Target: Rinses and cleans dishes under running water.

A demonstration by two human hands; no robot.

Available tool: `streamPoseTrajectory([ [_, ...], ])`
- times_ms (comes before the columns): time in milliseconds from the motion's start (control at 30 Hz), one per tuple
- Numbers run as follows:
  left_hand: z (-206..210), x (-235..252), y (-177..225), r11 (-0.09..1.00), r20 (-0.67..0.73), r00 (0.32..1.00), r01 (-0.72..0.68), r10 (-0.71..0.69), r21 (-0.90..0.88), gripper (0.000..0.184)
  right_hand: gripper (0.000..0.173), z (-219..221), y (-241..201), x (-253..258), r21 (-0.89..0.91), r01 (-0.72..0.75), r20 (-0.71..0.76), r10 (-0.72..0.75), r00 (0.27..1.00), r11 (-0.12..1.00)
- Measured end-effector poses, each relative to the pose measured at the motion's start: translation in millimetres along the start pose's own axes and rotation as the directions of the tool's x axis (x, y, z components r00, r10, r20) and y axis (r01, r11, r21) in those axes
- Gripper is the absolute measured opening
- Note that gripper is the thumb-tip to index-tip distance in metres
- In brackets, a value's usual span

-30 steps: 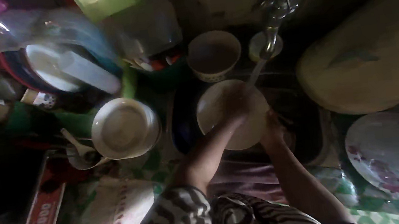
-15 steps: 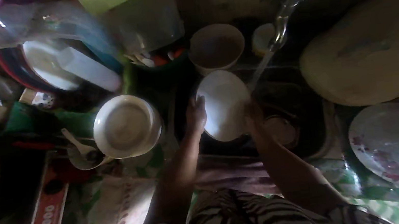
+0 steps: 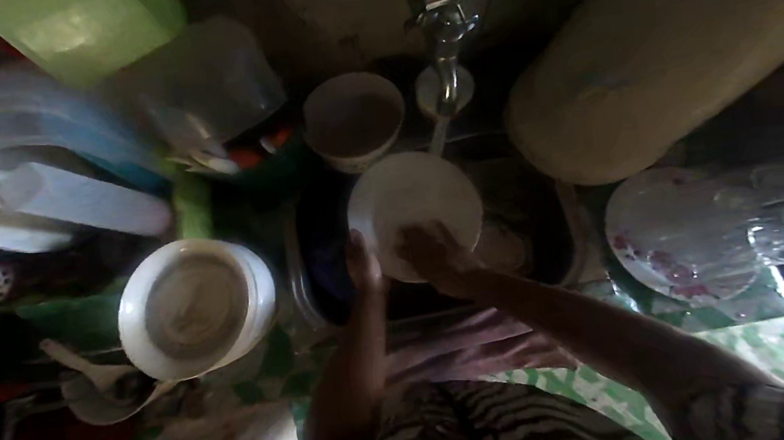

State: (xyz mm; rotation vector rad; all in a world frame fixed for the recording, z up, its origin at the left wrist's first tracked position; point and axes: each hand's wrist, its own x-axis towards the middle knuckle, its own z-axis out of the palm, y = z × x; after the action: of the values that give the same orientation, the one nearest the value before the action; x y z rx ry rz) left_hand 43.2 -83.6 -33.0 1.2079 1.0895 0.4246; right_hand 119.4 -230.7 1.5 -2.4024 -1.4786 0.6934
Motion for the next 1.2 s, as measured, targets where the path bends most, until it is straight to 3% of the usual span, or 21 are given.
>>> streamPoseTrajectory([
  [67,-1,3,-11,0.994,0.026,0.999,0.028,-0.026,-0.102,0.051,0.047,-12,32,-20,0.096,-0.222,-0.2,0.237,0.951,0.97],
  [133,5,2,-18,0.975,0.084,0.991,0.117,-0.103,-0.186,0.049,0.066,-35,58,-28,0.388,-0.302,-0.327,0.437,0.838,0.871],
  [200,17,1,-26,0.943,0.195,0.971,0.191,-0.14,-0.272,0.045,0.083,-68,66,-30,0.729,-0.265,-0.269,0.62,0.738,0.631],
  [233,23,0,-28,0.949,0.243,0.96,0.199,-0.139,-0.246,0.045,0.075,-81,67,-30,0.825,-0.23,-0.22,0.668,0.711,0.516],
  [300,34,0,-21,0.995,0.32,0.943,0.083,-0.094,0.048,0.051,0.052,-101,65,-32,0.884,-0.231,-0.142,0.704,0.696,0.406],
  [367,44,5,-3,0.915,0.432,0.9,-0.132,-0.05,0.382,0.051,0.049,-119,55,-40,0.837,-0.293,-0.139,0.698,0.703,0.462],
  [433,58,9,17,0.893,0.522,0.845,-0.141,-0.116,0.427,0.049,0.049,-133,30,-50,0.774,-0.309,-0.202,0.679,0.706,0.552],
  [533,69,0,57,0.978,0.614,0.773,0.042,-0.163,0.206,0.053,0.052,-134,-5,-53,0.656,-0.274,-0.293,0.572,0.767,0.703],
  [633,72,-19,102,0.98,0.692,0.714,0.192,-0.102,-0.054,0.07,0.06,-96,-14,-37,0.371,-0.15,-0.41,0.307,0.859,0.916],
  [733,75,-24,117,0.99,0.506,0.853,0.079,-0.128,0.118,0.051,0.058,-51,-11,-21,0.29,0.044,-0.416,0.085,0.905,0.956],
  [800,67,-18,106,0.972,0.441,0.89,0.011,-0.117,0.236,0.05,0.061,-31,-1,-13,0.349,0.119,-0.409,0.036,0.912,0.93],
  [933,56,-10,90,0.998,0.518,0.855,0.011,-0.041,0.062,0.041,0.055,-25,39,26,0.473,-0.003,-0.476,0.259,0.84,0.881],
  [1067,59,-8,86,0.976,0.479,0.876,-0.152,0.061,0.155,0.043,0.056,-52,49,72,0.506,-0.055,-0.591,0.393,0.704,0.861],
  [1133,60,-8,91,0.958,0.424,0.9,-0.204,0.101,0.204,0.045,0.058,-60,26,76,0.471,-0.062,-0.598,0.37,0.711,0.88],
  [1200,59,-8,97,0.974,0.355,0.931,-0.155,0.088,0.164,0.043,0.056,-42,5,61,0.364,0.011,-0.623,0.234,0.746,0.931],
])
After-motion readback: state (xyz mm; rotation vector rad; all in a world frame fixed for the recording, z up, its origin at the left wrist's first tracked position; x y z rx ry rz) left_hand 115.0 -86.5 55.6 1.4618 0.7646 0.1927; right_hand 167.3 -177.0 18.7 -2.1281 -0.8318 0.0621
